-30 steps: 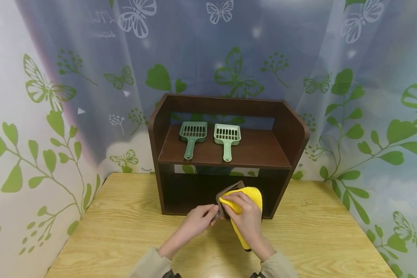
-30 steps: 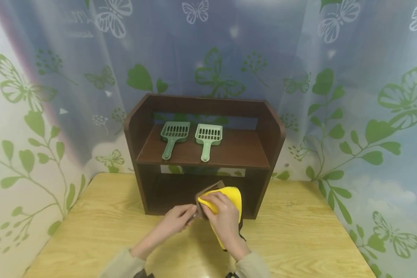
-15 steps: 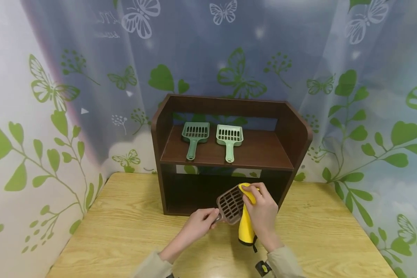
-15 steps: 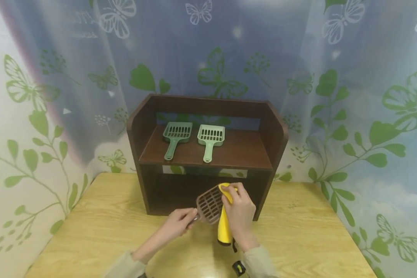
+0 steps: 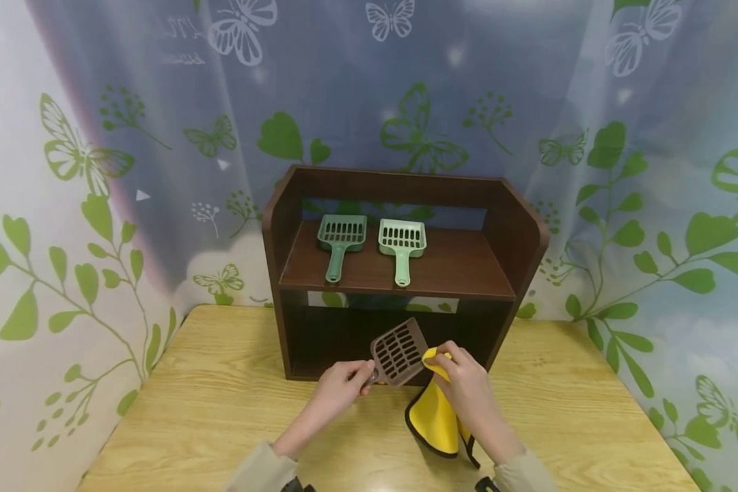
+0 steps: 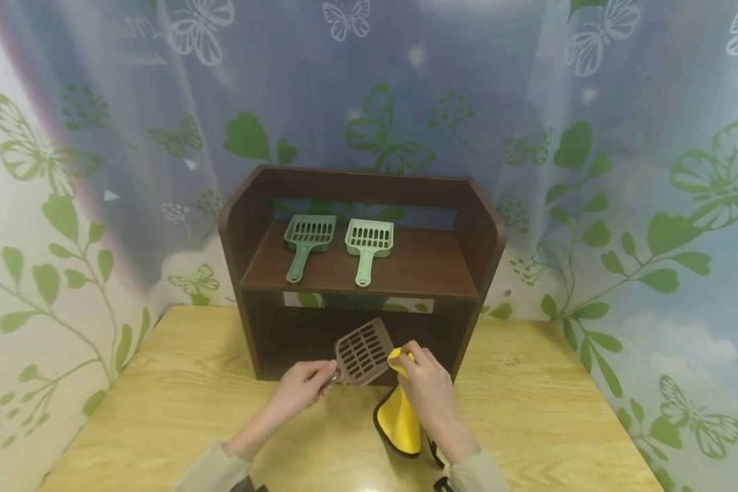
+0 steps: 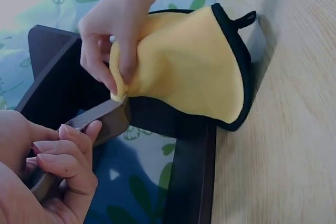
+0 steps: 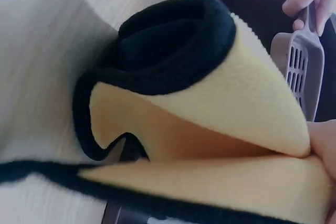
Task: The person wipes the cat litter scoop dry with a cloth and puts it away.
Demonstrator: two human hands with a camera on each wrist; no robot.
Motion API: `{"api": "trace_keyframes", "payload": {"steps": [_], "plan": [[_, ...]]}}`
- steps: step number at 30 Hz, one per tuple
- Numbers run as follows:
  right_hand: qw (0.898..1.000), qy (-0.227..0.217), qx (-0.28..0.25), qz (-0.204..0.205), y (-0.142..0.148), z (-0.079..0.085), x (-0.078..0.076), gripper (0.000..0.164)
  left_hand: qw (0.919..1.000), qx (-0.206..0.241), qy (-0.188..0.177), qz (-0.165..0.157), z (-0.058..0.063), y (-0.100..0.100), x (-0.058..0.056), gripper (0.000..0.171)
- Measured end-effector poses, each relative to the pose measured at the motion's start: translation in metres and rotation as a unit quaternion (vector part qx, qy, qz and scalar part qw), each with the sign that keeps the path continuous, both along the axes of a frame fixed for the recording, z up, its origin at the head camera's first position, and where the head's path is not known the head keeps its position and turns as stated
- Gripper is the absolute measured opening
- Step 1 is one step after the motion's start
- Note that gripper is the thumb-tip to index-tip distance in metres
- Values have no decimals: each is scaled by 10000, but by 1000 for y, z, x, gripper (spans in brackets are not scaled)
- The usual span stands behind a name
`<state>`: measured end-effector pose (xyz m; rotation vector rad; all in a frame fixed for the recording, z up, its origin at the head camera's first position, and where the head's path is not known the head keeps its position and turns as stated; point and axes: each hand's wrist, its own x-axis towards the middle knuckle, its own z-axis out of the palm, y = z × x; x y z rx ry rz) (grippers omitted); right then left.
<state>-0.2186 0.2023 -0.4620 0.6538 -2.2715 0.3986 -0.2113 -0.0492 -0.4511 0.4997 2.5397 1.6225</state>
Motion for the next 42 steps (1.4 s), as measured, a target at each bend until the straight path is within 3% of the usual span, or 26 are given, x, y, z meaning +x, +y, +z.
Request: {"api": "trace_keyframes", "payload": {"steps": [5, 10, 15, 22, 31, 42], "plan": [[9969, 340, -701, 54, 9, 8, 0, 41, 9998, -75, -148, -119, -3, 0, -1, 43], [9860, 713, -1506, 98, 8, 23, 2, 39, 9994, -26, -249, -228, -8, 3, 1, 44], [9810, 443, -1848, 383, -5, 26, 2, 33, 9995, 6, -212, -242, -8, 10, 2, 47], [9882, 148, -1505, 252, -22, 10, -1, 38, 9997, -99, 30, -204, 0, 20, 7, 42], [9916, -66, -1233, 394, -44, 8, -1, 35, 9987, -237, 342, -278, -1, 24, 7, 42], [9928, -837, -207, 827, -41, 2, 8, 36, 9999, 12, -87, 78, -10, 13, 3, 46]]}}
